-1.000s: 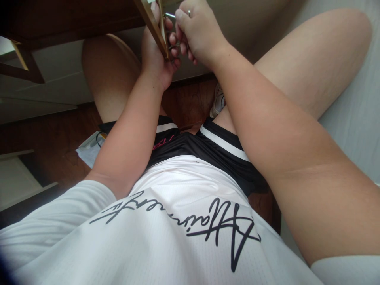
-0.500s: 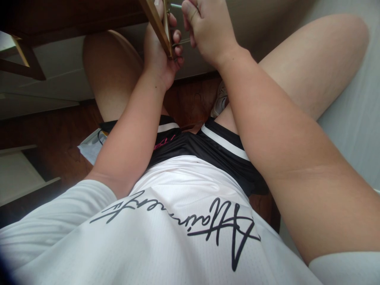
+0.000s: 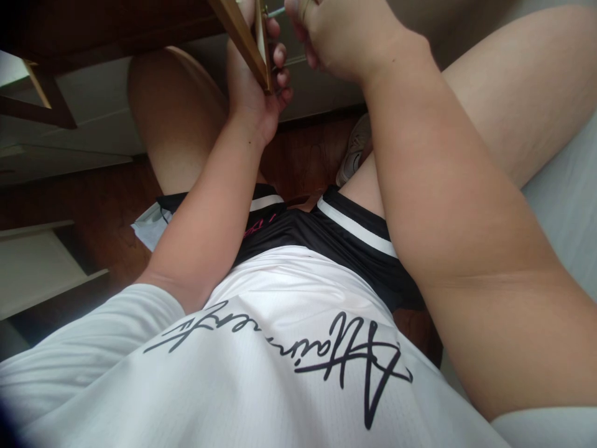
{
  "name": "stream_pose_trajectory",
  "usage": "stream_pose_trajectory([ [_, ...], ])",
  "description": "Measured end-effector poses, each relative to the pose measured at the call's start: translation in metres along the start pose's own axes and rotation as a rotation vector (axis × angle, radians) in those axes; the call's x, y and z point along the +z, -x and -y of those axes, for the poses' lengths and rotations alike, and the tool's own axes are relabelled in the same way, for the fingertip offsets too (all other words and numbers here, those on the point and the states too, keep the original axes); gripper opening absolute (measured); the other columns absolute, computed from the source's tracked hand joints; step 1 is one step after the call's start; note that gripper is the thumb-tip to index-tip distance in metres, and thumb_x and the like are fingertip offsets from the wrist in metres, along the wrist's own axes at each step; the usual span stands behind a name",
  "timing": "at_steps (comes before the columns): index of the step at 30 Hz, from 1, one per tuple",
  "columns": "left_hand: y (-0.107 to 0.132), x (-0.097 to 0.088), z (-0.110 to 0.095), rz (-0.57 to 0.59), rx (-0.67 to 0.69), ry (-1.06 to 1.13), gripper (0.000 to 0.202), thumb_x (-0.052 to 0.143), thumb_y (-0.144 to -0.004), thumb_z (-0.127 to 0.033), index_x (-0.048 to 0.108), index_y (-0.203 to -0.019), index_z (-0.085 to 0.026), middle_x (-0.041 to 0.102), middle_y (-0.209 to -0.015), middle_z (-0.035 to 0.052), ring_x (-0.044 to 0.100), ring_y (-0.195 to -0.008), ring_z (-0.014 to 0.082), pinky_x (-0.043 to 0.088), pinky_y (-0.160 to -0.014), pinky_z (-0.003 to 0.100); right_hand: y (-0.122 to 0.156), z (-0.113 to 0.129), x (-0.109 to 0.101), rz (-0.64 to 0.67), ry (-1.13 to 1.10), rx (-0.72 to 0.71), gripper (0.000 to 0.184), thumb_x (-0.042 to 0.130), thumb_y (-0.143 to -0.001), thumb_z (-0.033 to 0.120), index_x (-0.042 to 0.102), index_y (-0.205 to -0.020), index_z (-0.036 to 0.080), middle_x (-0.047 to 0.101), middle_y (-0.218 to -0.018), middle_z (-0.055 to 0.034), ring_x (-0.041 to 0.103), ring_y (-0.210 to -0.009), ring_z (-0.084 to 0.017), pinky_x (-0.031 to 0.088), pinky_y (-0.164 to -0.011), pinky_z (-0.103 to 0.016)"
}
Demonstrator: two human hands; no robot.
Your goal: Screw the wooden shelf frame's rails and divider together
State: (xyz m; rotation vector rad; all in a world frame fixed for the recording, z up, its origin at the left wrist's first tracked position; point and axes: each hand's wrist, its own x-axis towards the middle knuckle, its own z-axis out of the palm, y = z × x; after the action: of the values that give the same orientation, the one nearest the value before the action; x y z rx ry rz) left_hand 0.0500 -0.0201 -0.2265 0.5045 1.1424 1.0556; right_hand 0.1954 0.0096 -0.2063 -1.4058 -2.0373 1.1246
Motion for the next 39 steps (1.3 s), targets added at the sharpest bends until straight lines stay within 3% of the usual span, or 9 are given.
stream_pose_trajectory([
  [6, 0.005, 0.004, -0.002, 0.005, 0.019, -0.046, 0.045, 0.026, -0.096, -0.055, 0.048, -0.083, -0.018, 0.038, -0.062, -0.0031, 0.038, -0.042, 0.004, 0.025, -0.043, 0.017, 0.001, 0.006, -0.009, -0.012, 0.028, 0.086, 0.026, 0.042, -0.089, 0.019, 0.057, -0.069, 0.013, 0.046, -0.049, 0.0065, 0.044, -0.044, -0.001, 0.028, -0.042, -0.013],
  [12, 0.004, 0.005, -0.001, -0.035, 0.019, -0.04, 0.049, 0.023, -0.097, -0.054, 0.051, -0.084, -0.017, 0.039, -0.063, -0.0021, 0.039, -0.042, 0.0046, 0.025, -0.043, 0.018, 0.003, 0.01, -0.004, 0.006, 0.003, 0.025, 0.033, 0.042, -0.093, 0.019, 0.059, -0.067, 0.011, 0.046, -0.047, 0.0072, 0.04, -0.041, 0.002, 0.026, -0.038, -0.007],
  [18, 0.005, 0.004, -0.002, -0.041, 0.02, -0.047, 0.048, 0.023, -0.097, -0.054, 0.05, -0.084, -0.017, 0.04, -0.062, -0.0025, 0.039, -0.042, 0.0048, 0.025, -0.043, 0.018, -0.002, 0.001, 0.0, -0.001, -0.067, -0.007, 0.03, 0.042, -0.09, 0.016, 0.057, -0.065, 0.012, 0.046, -0.047, 0.0073, 0.046, -0.043, 0.001, 0.029, -0.041, -0.002],
  [21, 0.004, 0.004, -0.001, -0.043, 0.012, -0.029, 0.045, 0.024, -0.097, -0.051, 0.049, -0.083, -0.017, 0.041, -0.061, -0.0029, 0.038, -0.041, 0.0043, 0.025, -0.044, 0.017, -0.003, 0.004, 0.001, 0.009, -0.161, -0.007, 0.029, 0.04, -0.089, 0.017, 0.055, -0.065, 0.012, 0.045, -0.047, 0.0074, 0.047, -0.041, 0.001, 0.035, -0.044, -0.003],
  [25, 0.001, 0.002, 0.001, -0.025, 0.011, -0.007, 0.044, 0.027, -0.097, -0.052, 0.05, -0.082, -0.017, 0.041, -0.061, -0.0031, 0.038, -0.042, 0.0038, 0.025, -0.045, 0.016, -0.004, 0.01, 0.004, 0.038, -0.319, 0.161, 0.027, 0.045, -0.09, 0.02, 0.053, -0.065, 0.012, 0.047, -0.043, 0.0068, 0.044, -0.033, -0.003, 0.038, -0.035, -0.009],
  [28, -0.001, 0.0, 0.003, -0.025, 0.034, -0.014, 0.045, 0.027, -0.097, -0.052, 0.051, -0.083, -0.017, 0.042, -0.062, -0.0027, 0.039, -0.042, 0.0043, 0.026, -0.045, 0.017, -0.006, 0.011, 0.012, 0.081, -0.461, 0.192, 0.031, 0.044, -0.093, 0.024, 0.052, -0.065, 0.012, 0.052, -0.048, 0.0043, 0.049, -0.035, -0.005, 0.04, -0.033, -0.012],
  [32, -0.003, -0.002, 0.005, 0.006, 0.048, -0.008, 0.05, 0.03, -0.095, -0.058, 0.053, -0.082, -0.016, 0.04, -0.062, -0.0026, 0.038, -0.044, 0.0047, 0.026, -0.045, 0.019, -0.01, 0.009, 0.024, 0.035, -0.722, 0.228, 0.032, 0.043, -0.093, 0.023, 0.043, -0.063, 0.015, 0.051, -0.055, 0.0032, 0.051, -0.037, -0.008, 0.033, -0.027, -0.016],
  [36, -0.002, -0.002, 0.005, 0.014, 0.036, 0.005, 0.05, 0.028, -0.096, -0.056, 0.052, -0.08, -0.015, 0.04, -0.063, -0.0023, 0.037, -0.044, 0.0044, 0.025, -0.046, 0.019, -0.012, 0.007, 0.024, 0.204, -0.825, 0.359, 0.034, 0.039, -0.095, 0.026, 0.036, -0.063, 0.016, 0.049, -0.059, 0.0034, 0.048, -0.04, -0.004, 0.031, -0.031, -0.013],
  [39, -0.002, -0.002, 0.005, 0.041, 0.059, -0.025, 0.048, 0.027, -0.096, -0.053, 0.051, -0.08, -0.015, 0.039, -0.063, -0.0015, 0.042, -0.046, 0.0062, 0.026, -0.045, 0.019, -0.011, 0.008, 0.021, 0.25, -0.827, 0.327, 0.035, 0.038, -0.097, 0.028, 0.037, -0.065, 0.016, 0.05, -0.059, 0.0034, 0.051, -0.043, -0.004, 0.034, -0.035, -0.012],
])
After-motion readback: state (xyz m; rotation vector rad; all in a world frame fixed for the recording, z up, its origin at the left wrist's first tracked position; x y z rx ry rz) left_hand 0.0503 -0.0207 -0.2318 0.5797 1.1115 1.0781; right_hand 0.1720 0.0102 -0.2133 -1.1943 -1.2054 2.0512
